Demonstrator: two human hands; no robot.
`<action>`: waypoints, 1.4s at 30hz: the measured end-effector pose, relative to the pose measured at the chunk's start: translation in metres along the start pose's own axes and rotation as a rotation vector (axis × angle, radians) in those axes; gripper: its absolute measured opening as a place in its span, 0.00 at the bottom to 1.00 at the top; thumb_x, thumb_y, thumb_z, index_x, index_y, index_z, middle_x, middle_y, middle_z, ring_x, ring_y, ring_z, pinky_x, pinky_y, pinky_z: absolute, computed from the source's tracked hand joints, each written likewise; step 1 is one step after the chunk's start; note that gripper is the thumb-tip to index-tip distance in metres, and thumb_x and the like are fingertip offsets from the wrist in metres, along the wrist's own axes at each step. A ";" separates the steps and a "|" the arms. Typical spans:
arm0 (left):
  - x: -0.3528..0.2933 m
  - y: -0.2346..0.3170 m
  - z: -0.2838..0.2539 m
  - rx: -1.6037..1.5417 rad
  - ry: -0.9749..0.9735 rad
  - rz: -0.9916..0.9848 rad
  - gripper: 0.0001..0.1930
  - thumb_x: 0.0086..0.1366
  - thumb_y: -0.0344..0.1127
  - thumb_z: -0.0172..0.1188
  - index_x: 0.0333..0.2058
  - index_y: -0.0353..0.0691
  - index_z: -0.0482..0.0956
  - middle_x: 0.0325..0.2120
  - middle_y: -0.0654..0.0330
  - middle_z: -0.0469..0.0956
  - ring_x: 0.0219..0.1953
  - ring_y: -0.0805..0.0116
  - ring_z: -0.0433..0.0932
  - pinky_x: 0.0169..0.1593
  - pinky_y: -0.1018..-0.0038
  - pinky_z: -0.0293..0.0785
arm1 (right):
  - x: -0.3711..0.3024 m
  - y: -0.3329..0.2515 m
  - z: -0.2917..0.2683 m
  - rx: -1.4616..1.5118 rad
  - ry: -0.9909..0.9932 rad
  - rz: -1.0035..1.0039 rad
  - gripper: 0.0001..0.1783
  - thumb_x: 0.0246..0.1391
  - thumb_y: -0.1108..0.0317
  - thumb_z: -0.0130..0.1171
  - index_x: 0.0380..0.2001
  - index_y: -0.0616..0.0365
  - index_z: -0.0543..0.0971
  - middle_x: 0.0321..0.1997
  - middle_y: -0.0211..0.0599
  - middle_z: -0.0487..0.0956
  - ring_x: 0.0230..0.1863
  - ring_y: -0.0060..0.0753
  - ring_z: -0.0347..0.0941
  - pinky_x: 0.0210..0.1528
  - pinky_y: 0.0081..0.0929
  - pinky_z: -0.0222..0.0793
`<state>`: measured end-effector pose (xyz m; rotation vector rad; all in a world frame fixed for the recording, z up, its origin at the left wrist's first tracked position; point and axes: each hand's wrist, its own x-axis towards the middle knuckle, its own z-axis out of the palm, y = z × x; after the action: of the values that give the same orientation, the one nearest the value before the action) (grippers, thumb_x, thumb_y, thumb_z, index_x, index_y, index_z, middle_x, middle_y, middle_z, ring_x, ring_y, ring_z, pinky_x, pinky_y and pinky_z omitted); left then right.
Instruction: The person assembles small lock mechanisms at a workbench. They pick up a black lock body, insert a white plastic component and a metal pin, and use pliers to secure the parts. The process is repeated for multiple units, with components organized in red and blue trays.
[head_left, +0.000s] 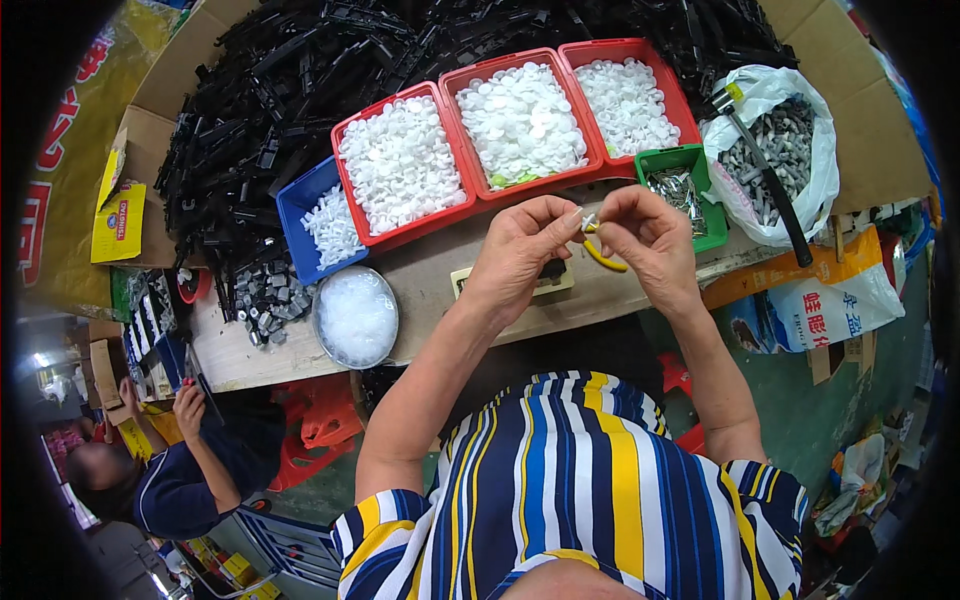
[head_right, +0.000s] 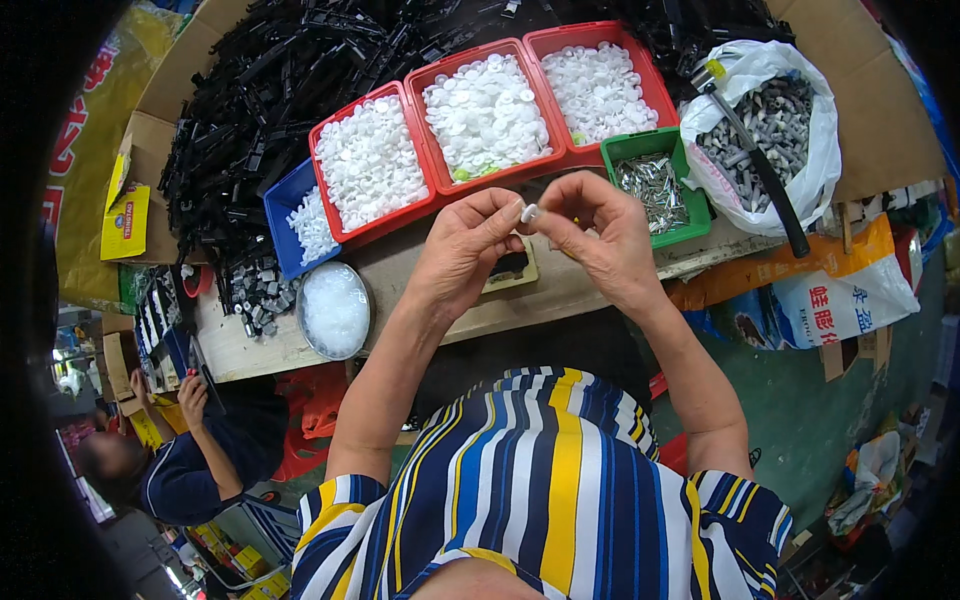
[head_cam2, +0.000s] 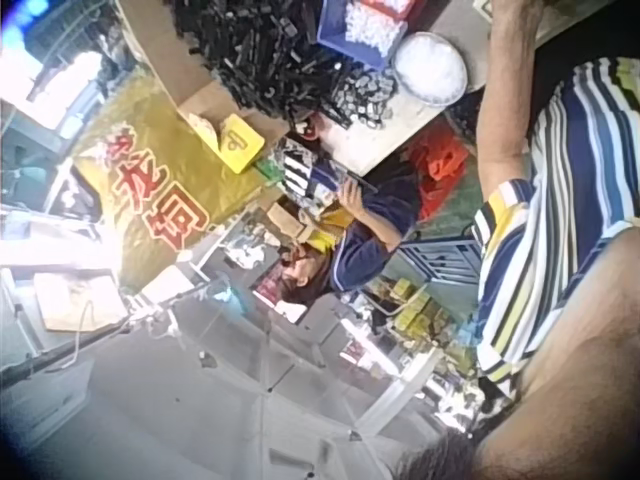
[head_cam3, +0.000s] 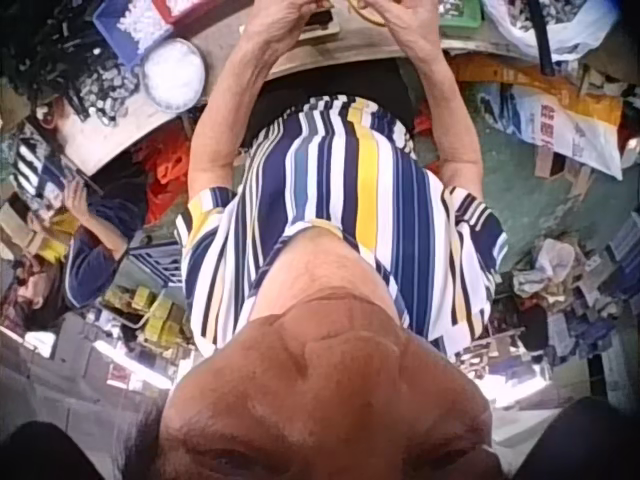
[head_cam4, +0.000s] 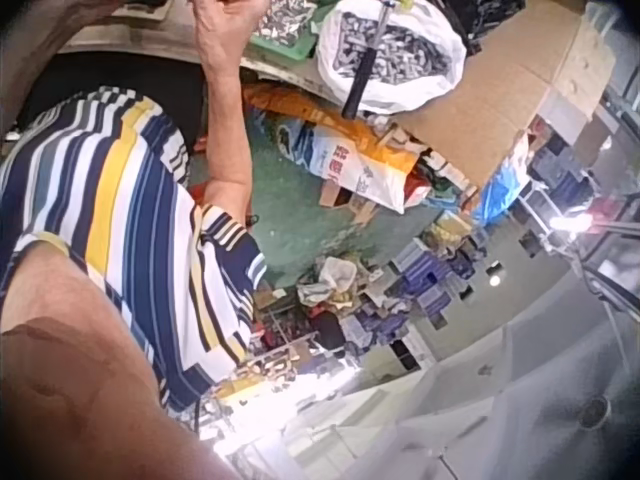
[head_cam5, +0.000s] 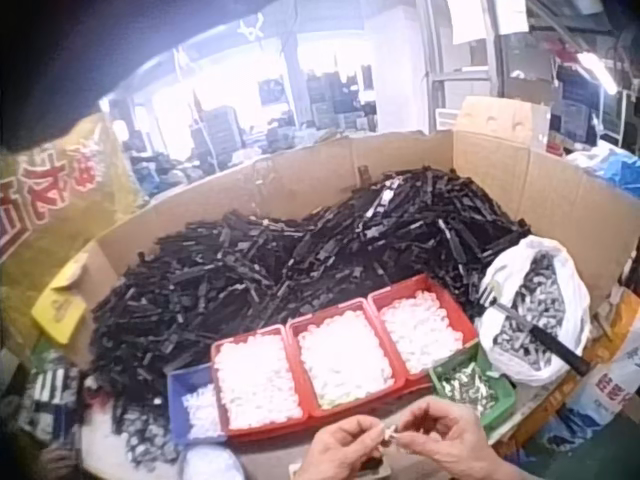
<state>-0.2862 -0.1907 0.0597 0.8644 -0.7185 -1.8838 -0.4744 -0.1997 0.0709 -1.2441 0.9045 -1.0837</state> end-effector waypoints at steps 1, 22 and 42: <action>-0.001 0.000 -0.002 0.023 0.002 0.010 0.10 0.69 0.37 0.63 0.42 0.37 0.80 0.33 0.64 0.80 0.35 0.79 0.76 0.40 0.81 0.72 | 0.000 -0.003 0.003 0.035 0.041 -0.016 0.06 0.59 0.72 0.65 0.37 0.63 0.81 0.35 0.30 0.81 0.32 0.17 0.74 0.33 0.15 0.69; -0.085 -0.042 -0.052 1.625 0.359 0.921 0.13 0.51 0.29 0.72 0.37 0.39 0.82 0.35 0.58 0.76 0.40 0.57 0.77 0.41 0.62 0.73 | 0.014 0.044 0.037 -0.716 -0.429 -0.417 0.06 0.47 0.77 0.66 0.30 0.64 0.81 0.37 0.38 0.77 0.41 0.43 0.74 0.43 0.38 0.70; -0.078 -0.054 -0.067 1.878 0.193 0.975 0.17 0.54 0.32 0.70 0.45 0.40 0.83 0.39 0.59 0.75 0.42 0.59 0.75 0.42 0.64 0.73 | 0.013 0.061 0.031 -0.813 -0.546 -0.525 0.13 0.46 0.74 0.64 0.38 0.58 0.83 0.44 0.37 0.77 0.51 0.43 0.73 0.49 0.40 0.70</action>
<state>-0.2329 -0.1068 0.0003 1.2514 -2.2406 0.1719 -0.4335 -0.2044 0.0152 -2.4106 0.6005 -0.6807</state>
